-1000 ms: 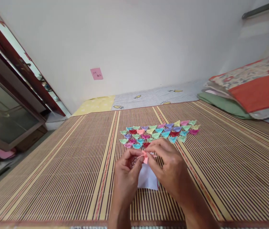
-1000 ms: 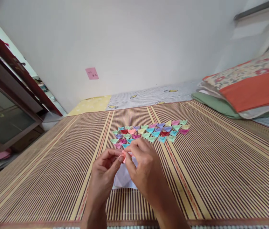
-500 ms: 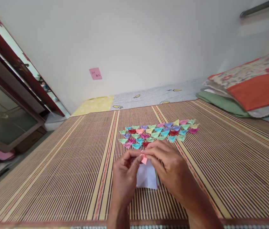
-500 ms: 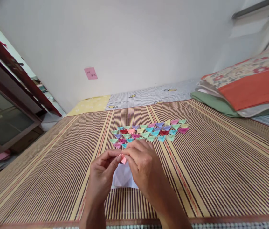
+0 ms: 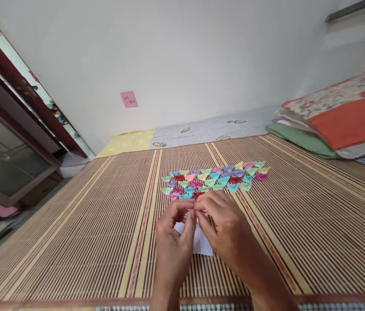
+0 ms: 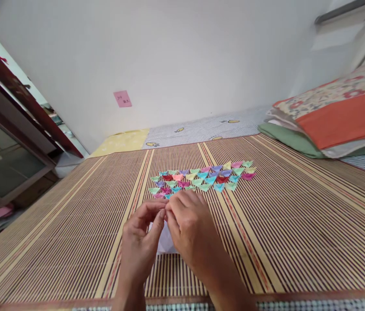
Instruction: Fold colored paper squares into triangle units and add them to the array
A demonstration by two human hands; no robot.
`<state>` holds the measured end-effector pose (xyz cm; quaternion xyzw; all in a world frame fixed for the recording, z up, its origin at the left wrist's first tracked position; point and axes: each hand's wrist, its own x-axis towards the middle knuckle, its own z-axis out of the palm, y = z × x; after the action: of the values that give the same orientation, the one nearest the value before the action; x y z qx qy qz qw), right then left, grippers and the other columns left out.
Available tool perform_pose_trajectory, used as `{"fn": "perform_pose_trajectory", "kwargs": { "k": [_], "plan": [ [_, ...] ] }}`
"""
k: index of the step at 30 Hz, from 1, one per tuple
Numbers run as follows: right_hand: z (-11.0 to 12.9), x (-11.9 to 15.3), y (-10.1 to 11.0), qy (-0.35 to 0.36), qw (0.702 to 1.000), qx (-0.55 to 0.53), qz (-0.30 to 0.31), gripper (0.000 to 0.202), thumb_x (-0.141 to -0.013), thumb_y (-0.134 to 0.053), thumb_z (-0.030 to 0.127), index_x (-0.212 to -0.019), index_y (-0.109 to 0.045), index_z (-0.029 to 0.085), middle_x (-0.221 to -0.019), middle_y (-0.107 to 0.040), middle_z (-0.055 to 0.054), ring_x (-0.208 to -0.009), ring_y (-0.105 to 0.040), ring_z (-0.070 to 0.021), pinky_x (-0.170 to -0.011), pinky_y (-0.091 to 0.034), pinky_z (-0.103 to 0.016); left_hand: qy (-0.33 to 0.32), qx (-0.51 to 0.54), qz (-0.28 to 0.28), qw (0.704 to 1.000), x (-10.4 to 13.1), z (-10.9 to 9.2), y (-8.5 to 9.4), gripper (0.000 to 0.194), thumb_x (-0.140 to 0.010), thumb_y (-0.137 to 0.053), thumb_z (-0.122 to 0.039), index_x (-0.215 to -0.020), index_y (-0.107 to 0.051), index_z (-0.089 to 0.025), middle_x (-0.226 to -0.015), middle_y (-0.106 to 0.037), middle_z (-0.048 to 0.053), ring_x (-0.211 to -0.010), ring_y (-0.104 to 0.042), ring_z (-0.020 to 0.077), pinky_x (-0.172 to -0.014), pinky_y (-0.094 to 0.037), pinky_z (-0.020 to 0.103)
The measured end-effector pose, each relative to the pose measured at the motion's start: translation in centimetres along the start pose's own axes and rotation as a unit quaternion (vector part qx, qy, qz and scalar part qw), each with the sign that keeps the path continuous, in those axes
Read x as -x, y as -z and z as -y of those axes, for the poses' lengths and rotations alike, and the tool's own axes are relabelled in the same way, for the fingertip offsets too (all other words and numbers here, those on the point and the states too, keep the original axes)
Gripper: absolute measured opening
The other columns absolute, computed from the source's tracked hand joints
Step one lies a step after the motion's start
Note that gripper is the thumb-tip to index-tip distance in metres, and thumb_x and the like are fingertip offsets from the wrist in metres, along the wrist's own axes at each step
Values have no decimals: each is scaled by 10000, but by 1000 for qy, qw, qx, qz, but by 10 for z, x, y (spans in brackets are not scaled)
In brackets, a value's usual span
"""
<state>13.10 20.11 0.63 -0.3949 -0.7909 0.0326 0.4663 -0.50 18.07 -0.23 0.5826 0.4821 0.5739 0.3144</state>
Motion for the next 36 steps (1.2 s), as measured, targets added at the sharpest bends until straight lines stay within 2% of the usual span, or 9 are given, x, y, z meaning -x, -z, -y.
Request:
{"fn": "perform_pose_trajectory", "kwargs": {
  "k": [6, 12, 20, 23, 28, 36],
  "plan": [
    [1, -1, -5, 18, 999, 38, -26, 182, -967, -513, 99, -830, -587, 194, -855, -668, -82, -856, -597, -253, -764, -421, -397, 21, -23, -34, 999, 1, -3, -1, 126, -949, -649, -289, -888, -715, -200, -825, -743, 31, -737, -692, 172, -687, -532, 269],
    [1, -1, -4, 35, 998, 29, -47, 176, -979, -526, 92, -849, -610, 175, -867, -670, -83, -862, -601, -250, -770, -437, -390, 36, 6, -8, 999, 0, -4, 2, 148, -957, -643, -325, -953, -715, -196, -900, -755, 37, -762, -702, 169, -708, -545, 275],
    [1, -1, -4, 44, 998, 5, -38, 152, -965, -557, 66, -869, -639, 149, -879, -673, -92, -879, -609, -254, -788, -466, -400, 31, -8, -13, 999, 1, -3, 2, 154, -974, -609, -297, -902, -700, -195, -841, -730, 22, -767, -691, 163, -686, -522, 256],
    [1, -2, -3, 46, 998, 2, -35, 172, -963, -544, 55, -853, -635, 151, -872, -675, -94, -882, -609, -255, -784, -480, -402, 30, 7, -4, 1000, 0, -2, 3, 123, -961, -632, -295, -940, -702, -196, -887, -742, 27, -794, -702, 165, -713, -529, 259],
    [1, -2, -3, 44, 998, -16, -47, 195, -929, -546, 25, -817, -617, 168, -882, -676, -87, -887, -610, -244, -797, -490, -396, 31, 28, 6, 999, -1, 0, 2, 130, -956, -633, -281, -882, -687, -189, -851, -723, 22, -771, -685, 159, -724, -532, 264],
    [0, -3, -4, 29, 998, -39, -41, 181, -909, -566, 3, -832, -624, 156, -896, -663, -87, -893, -593, -239, -788, -481, -387, 36, -2, -34, 999, 0, 1, 1, 130, -964, -599, -270, -887, -675, -198, -861, -717, 22, -768, -668, 162, -715, -534, 277]
  ]
}}
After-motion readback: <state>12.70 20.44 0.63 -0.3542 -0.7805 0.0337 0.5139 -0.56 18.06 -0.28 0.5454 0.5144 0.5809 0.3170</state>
